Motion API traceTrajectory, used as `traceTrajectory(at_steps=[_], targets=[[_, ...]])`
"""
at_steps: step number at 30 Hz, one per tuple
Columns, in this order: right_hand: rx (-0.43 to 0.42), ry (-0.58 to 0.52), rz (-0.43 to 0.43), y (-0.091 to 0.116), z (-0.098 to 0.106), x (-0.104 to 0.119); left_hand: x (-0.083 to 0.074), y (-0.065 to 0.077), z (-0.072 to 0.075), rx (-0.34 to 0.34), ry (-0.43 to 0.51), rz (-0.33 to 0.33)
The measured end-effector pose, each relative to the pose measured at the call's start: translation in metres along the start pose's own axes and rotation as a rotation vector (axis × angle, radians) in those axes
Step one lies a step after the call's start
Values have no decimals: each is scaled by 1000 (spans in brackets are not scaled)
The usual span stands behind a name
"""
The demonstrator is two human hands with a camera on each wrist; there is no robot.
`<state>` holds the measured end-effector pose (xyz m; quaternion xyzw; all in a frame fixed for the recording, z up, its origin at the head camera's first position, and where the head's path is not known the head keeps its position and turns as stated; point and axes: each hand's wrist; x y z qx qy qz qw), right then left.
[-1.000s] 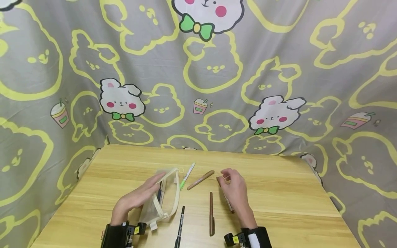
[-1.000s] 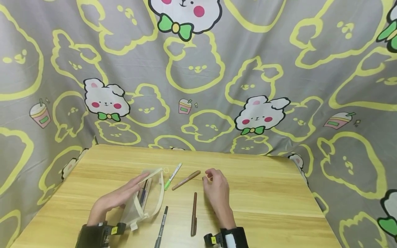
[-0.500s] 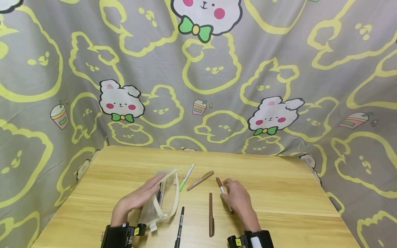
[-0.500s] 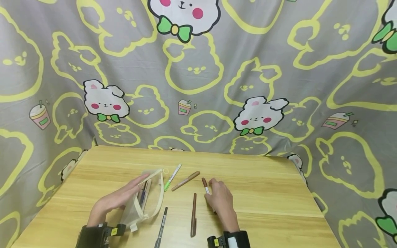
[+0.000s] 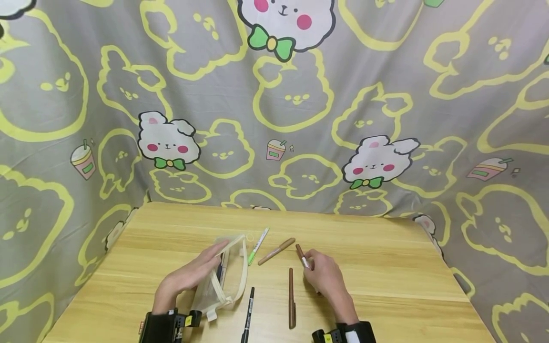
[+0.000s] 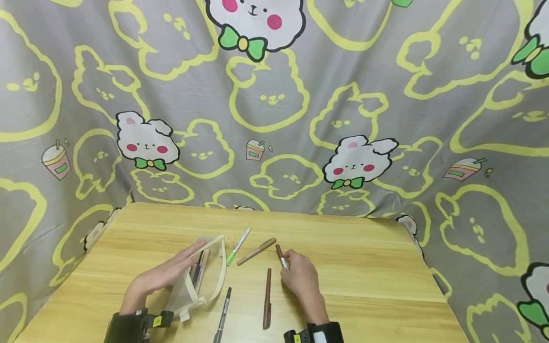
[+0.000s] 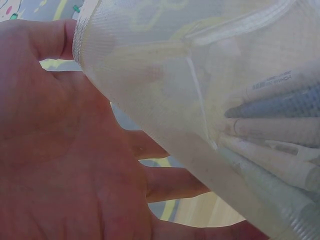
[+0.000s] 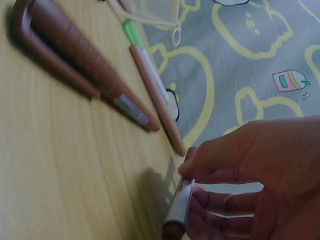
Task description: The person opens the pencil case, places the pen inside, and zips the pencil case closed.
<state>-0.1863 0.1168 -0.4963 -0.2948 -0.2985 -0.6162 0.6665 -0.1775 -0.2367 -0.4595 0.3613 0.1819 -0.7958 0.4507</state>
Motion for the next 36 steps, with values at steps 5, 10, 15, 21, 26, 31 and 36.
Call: traceTrajectory(at_steps=[5, 10, 15, 21, 26, 31, 36], targets=[[20, -82, 37, 1, -1, 10, 0, 0, 0, -5, -4, -12], [51, -120, 60, 3, -4, 18, 0, -1, 0, 0, -2, -9], [92, -162, 93, 4, -11, 24, 2, -2, -1, -3, -7, 4], [105, -172, 111, 7, -19, 31, 2, -1, 0, -2, -15, -3], [119, -199, 106, 8, -22, 34, 0, -1, 0, 0, -12, 21], [145, -201, 116, 9, -25, 37, 1, -1, 0, -3, -9, 30], [156, -190, 152, 9, -29, 41, 0, -1, 0, -3, -3, 29]])
Point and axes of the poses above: each hand's wrist, its own y-axis away from the middle knuckle, its own z-axis out of the back of the hand, x = y × z, and after that the axes turned 10 degrees about -y, right-handed
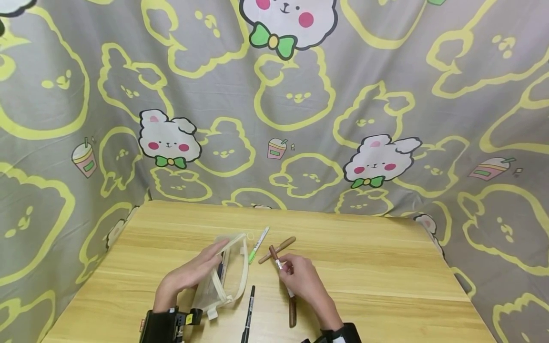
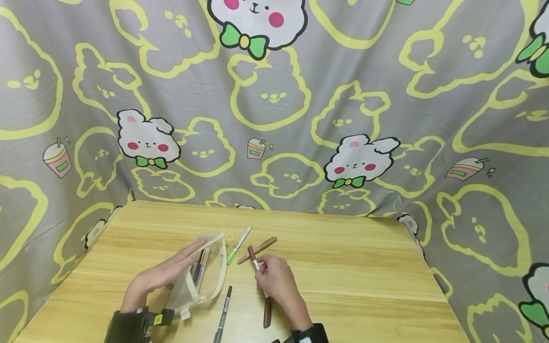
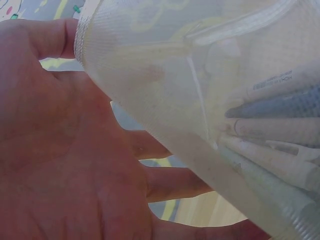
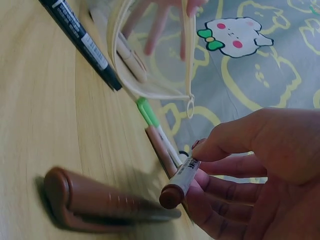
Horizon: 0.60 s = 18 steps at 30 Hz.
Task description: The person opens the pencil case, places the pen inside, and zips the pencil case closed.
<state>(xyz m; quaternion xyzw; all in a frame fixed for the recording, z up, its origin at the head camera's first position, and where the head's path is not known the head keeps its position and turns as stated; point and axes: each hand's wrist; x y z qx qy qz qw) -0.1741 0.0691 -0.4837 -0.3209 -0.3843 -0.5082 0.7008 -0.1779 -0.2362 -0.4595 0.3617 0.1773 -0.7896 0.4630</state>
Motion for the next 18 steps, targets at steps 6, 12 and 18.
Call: traceTrajectory(at_steps=[6, 12, 18], targets=[[34, -11, 41, -6, -10, 12, -1, 1, 0, -3, -2, -14], [90, -74, 69, -14, -26, 29, 1, 0, 0, 0, 13, -32], [101, -210, -21, -28, -51, 44, 2, -1, 0, -11, 7, -59]])
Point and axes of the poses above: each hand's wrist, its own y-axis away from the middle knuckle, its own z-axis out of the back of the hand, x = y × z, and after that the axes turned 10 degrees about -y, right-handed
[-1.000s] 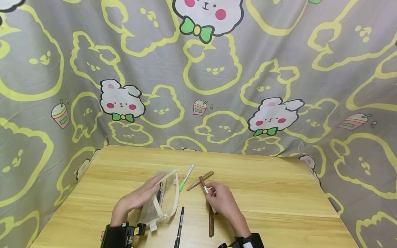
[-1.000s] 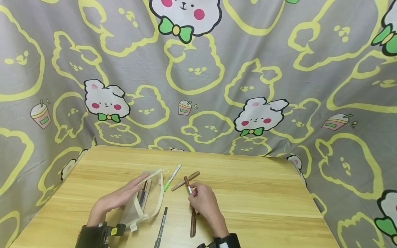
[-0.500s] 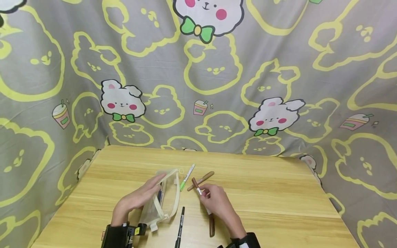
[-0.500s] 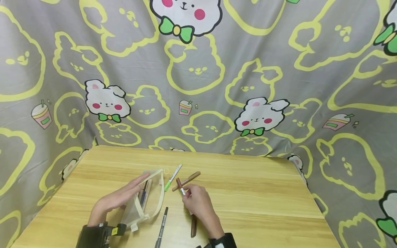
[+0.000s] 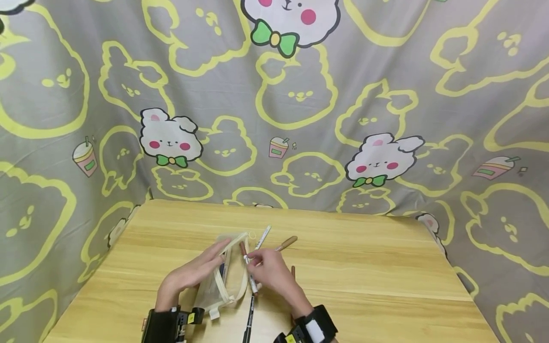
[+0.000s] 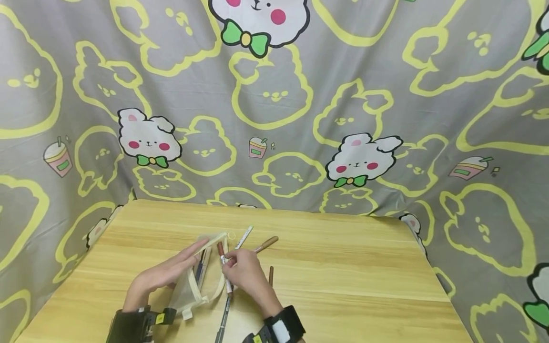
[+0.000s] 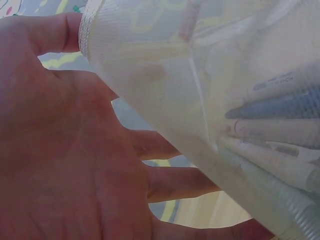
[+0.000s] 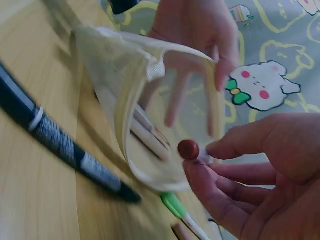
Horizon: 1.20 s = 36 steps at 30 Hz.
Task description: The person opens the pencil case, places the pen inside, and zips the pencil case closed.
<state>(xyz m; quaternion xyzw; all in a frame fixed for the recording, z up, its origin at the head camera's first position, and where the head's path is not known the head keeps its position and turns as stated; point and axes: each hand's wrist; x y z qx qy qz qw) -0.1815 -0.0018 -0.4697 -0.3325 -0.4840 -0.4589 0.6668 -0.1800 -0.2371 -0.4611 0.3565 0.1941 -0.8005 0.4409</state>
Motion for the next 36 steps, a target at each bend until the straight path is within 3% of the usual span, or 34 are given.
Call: traceTrajectory(at_steps=[6, 10, 15, 21, 26, 30, 36], targets=[[-31, -159, -57, -13, -21, 0, 1, 0, -1, 9, -2, -46], [-37, -208, -80, -16, -26, -1, 1, -1, -2, 17, 6, -34], [-55, -216, -77, -16, -18, 0, -2, -2, 0, 10, -16, -18], [-79, -235, 3, -12, 6, 2, -3, -3, 0, 8, -13, 1], [-87, -143, 48, 0, 34, 7, -1, -4, -1, 21, -16, 63], [-155, 43, 64, 13, 51, 9, -2, -3, 1, 34, -9, 69], [-261, 282, -9, 31, 62, 0, -1, -2, 0, 30, -8, 77]])
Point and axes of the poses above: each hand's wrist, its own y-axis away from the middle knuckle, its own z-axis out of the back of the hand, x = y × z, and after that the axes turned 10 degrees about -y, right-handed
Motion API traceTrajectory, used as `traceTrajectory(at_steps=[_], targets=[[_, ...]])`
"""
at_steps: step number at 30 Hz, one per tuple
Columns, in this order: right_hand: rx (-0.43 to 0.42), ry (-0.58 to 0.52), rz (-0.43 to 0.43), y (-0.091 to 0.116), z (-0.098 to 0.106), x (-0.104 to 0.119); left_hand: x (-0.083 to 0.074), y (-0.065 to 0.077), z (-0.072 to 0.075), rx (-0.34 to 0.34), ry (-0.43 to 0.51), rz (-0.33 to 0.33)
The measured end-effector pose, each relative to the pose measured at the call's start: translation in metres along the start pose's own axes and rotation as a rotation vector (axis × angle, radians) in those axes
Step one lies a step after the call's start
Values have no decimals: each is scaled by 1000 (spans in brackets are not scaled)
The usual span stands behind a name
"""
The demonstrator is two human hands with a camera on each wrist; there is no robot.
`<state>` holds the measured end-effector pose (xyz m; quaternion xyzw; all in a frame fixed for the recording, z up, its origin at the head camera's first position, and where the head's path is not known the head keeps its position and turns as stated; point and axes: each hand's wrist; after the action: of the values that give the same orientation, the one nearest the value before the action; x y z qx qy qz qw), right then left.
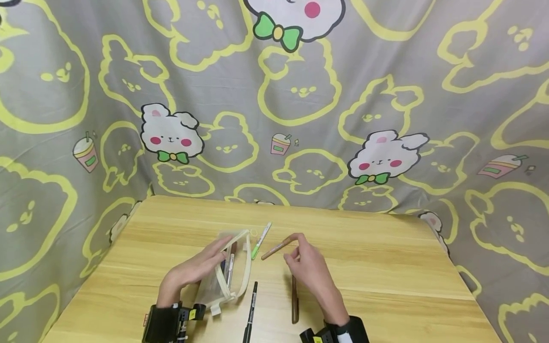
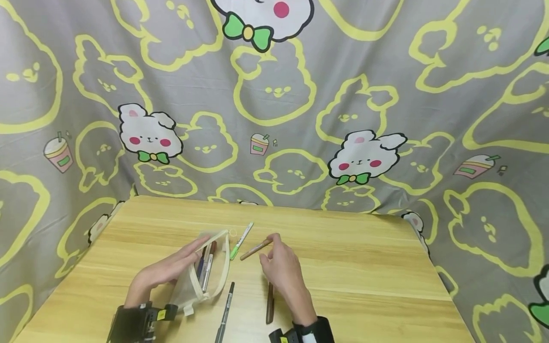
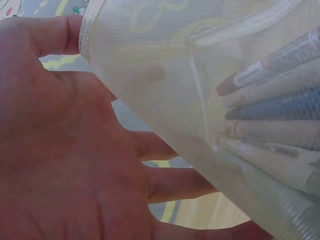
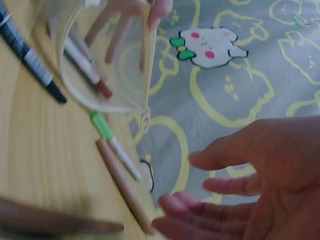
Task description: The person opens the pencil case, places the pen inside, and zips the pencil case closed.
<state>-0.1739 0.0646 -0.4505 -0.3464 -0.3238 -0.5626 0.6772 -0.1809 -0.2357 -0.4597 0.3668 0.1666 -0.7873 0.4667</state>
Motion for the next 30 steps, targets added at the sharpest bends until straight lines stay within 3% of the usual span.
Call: traceTrajectory(at_steps=[7, 9, 20, 30], targets=[[44, 302, -123, 12, -3, -10, 0, -1, -1, -1, 7, 5], [61, 346, -144, 15, -4, -12, -1, -1, -1, -1, 14, 4], [186, 312, -228, 24, -8, -9, -1, 0, 0, -7, -15, -8], [188, 377, -178, 27, -18, -11, -1, 0, 0, -1, -2, 10]])
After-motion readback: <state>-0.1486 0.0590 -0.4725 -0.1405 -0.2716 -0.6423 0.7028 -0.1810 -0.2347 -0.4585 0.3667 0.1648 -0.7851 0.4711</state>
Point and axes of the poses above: each hand's wrist, its own y-axis away from the middle knuckle, its own z-axis out of the back of the hand, x = y × z, and after that the axes turned 10 degrees about -y, right-handed
